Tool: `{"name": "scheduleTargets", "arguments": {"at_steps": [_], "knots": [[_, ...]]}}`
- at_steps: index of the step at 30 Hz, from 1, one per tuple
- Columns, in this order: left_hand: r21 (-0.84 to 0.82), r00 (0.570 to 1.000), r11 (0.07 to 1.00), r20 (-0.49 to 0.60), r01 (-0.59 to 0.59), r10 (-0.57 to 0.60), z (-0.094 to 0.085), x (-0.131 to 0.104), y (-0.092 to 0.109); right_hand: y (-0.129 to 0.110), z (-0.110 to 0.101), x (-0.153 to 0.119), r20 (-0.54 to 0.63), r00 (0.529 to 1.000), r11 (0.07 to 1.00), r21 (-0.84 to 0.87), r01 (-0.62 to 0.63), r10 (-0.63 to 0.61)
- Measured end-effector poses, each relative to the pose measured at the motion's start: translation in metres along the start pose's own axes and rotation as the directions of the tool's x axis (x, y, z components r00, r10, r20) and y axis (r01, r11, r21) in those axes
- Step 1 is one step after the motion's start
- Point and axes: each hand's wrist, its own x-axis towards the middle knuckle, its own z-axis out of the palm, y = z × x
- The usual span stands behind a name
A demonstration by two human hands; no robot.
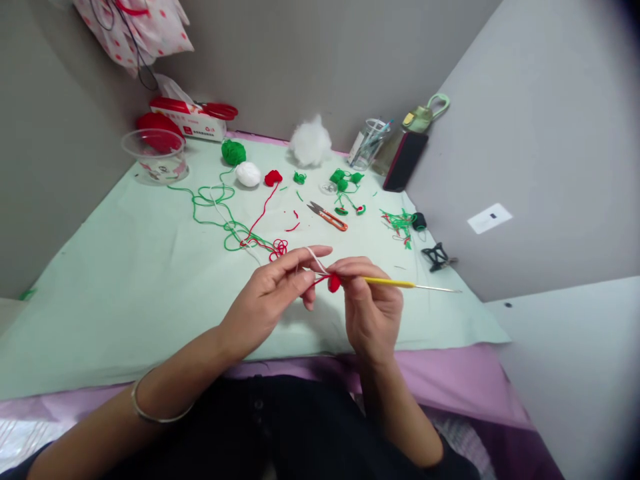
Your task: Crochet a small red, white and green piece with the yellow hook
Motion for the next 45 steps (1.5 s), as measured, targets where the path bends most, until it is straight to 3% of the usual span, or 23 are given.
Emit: {"name": "scheduleTargets", "arguments": {"at_steps": [7,14,20,31,35,38,41,45], "knots": [[-0.048,1.000,0.999,-0.008,0.024,-0.025,0.005,0.006,0.001,0.001,-0.002,0.002,0.026,1.000,0.997,0.069,-0.015,0.013],[0.221,0.990,0.970,-0.083,-0.097,0.118,-0.008,0.006,0.006,-0.003,-0.005,0.005,0.100,0.988,0.975,0.178,-0.132,0.116],[0.246,0.997,0.967,0.008,-0.071,0.072,-0.016,0.002,0.013,-0.001,-0.012,0.003,0.178,0.974,0.973,0.158,-0.166,0.138],[0.201,0.997,0.976,0.040,-0.077,0.071,-0.016,0.001,0.014,-0.001,-0.006,0.005,0.062,0.988,0.977,0.151,-0.148,0.140],[0.211,0.996,0.974,0.025,-0.084,0.081,-0.018,0.000,0.016,-0.001,-0.007,0.003,0.074,0.992,0.991,0.082,-0.103,0.097],[0.245,0.994,0.964,-0.006,-0.103,0.108,-0.018,-0.002,0.018,-0.006,-0.006,0.001,0.073,0.997,0.996,-0.092,0.004,0.003],[0.253,0.993,0.961,-0.009,-0.111,0.117,-0.014,-0.002,0.017,-0.011,-0.004,-0.001,0.049,0.994,0.949,-0.297,0.104,-0.094],[0.306,0.987,0.941,-0.017,-0.148,0.161,-0.012,0.000,0.011,-0.014,-0.002,-0.004,0.040,0.984,0.908,-0.379,0.178,-0.176]]}}
